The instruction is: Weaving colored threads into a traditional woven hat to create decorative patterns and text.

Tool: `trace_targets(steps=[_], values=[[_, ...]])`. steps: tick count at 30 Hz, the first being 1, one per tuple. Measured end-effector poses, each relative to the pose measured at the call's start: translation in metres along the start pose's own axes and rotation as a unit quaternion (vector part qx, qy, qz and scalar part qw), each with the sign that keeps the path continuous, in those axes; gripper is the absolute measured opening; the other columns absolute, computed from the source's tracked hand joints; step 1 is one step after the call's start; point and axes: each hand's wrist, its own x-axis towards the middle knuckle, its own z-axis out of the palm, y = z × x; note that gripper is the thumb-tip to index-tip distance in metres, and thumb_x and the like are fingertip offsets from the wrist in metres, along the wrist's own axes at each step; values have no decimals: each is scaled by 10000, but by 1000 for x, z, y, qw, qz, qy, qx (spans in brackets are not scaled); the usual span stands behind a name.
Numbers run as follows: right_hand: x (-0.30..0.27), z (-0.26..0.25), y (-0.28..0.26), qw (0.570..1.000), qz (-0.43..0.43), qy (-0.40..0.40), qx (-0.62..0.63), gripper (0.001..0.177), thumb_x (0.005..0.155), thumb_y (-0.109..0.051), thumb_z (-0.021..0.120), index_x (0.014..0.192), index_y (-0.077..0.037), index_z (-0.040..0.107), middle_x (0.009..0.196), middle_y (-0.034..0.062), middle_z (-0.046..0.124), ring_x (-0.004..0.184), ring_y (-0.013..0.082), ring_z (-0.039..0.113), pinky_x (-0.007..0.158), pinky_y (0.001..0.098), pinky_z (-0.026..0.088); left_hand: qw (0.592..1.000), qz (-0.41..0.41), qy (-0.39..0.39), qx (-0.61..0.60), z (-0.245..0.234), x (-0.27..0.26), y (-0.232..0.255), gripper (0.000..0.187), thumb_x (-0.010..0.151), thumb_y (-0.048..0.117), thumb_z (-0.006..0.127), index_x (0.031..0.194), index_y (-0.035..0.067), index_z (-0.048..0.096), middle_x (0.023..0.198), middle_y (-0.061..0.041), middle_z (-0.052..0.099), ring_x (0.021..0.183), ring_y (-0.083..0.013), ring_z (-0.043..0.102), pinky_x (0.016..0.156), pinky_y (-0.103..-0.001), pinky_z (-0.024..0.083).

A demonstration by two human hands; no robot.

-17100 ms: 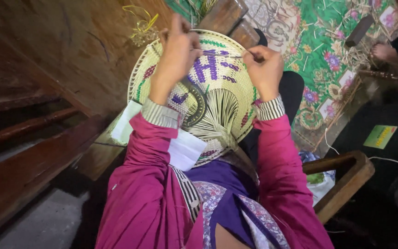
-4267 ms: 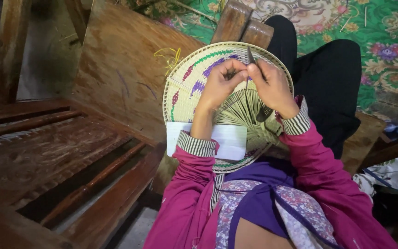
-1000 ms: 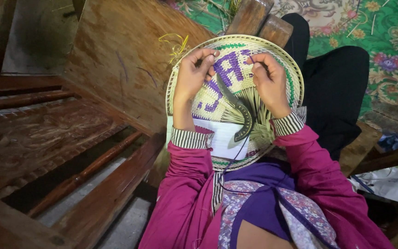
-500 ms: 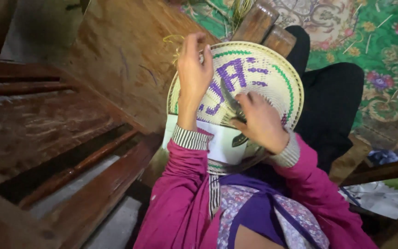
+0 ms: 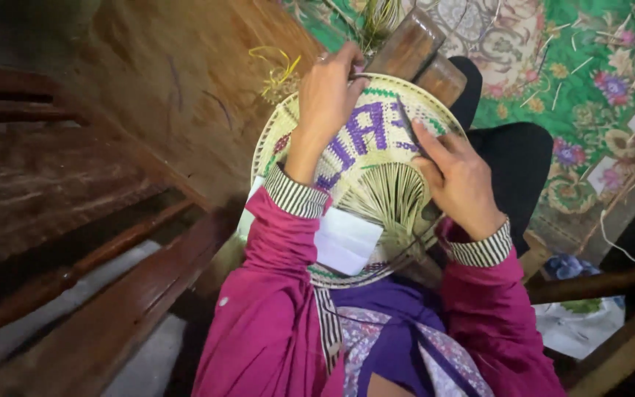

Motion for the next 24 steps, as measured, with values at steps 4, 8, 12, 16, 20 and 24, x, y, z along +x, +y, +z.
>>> trace_targets(steps=[4,8,12,16,20,24], values=[[7,6,9,998,-14,12,-61,455,728,-76,610,1177,-101,541,798,104,446,700,243,409,597,319,386,1000,-12,-8,20,5,2,-2,245,625,31,664,810,71,509,707,-55,613,628,-186,589,592,-324,495],[9,4,5,999,-19,-20,-21,382,734,-59,611,1115,-79,584,751,97,416,645,227,417,561,309,385,1000,-6,-5,26,3,2,-3,247,621,49,663,811,80,509,692,-43,602,628,-188,587,579,-330,484],[10,5,7,999,-27,-17,-2,363,744,-34,597,1107,-48,581,741,105,392,640,228,390,573,315,370,1000,7,-16,25,7,4,-2,242,591,61,697,778,53,544,702,-50,596,627,-166,573,613,-319,500],[12,4,9,999,-33,-28,-12,357,737,-39,589,1095,-41,587,724,99,392,634,226,392,572,311,365,1000,11,-16,20,1,0,2,297,577,73,698,829,55,542,750,-61,589,713,-216,569,649,-344,471],[14,2,9,999,-37,-26,-11,371,741,-27,579,1111,-46,576,759,103,385,664,223,401,567,305,375,999,11,-22,20,1,0,3,315,564,67,703,839,45,549,775,-73,582,722,-229,561,674,-346,456],[19,1,6,999,-39,-32,-1,402,717,10,562,1116,-34,558,846,128,404,674,230,429,528,291,374,1000,5,-25,15,0,-1,3,310,569,57,695,840,44,544,780,-76,579,696,-234,556,657,-351,454]])
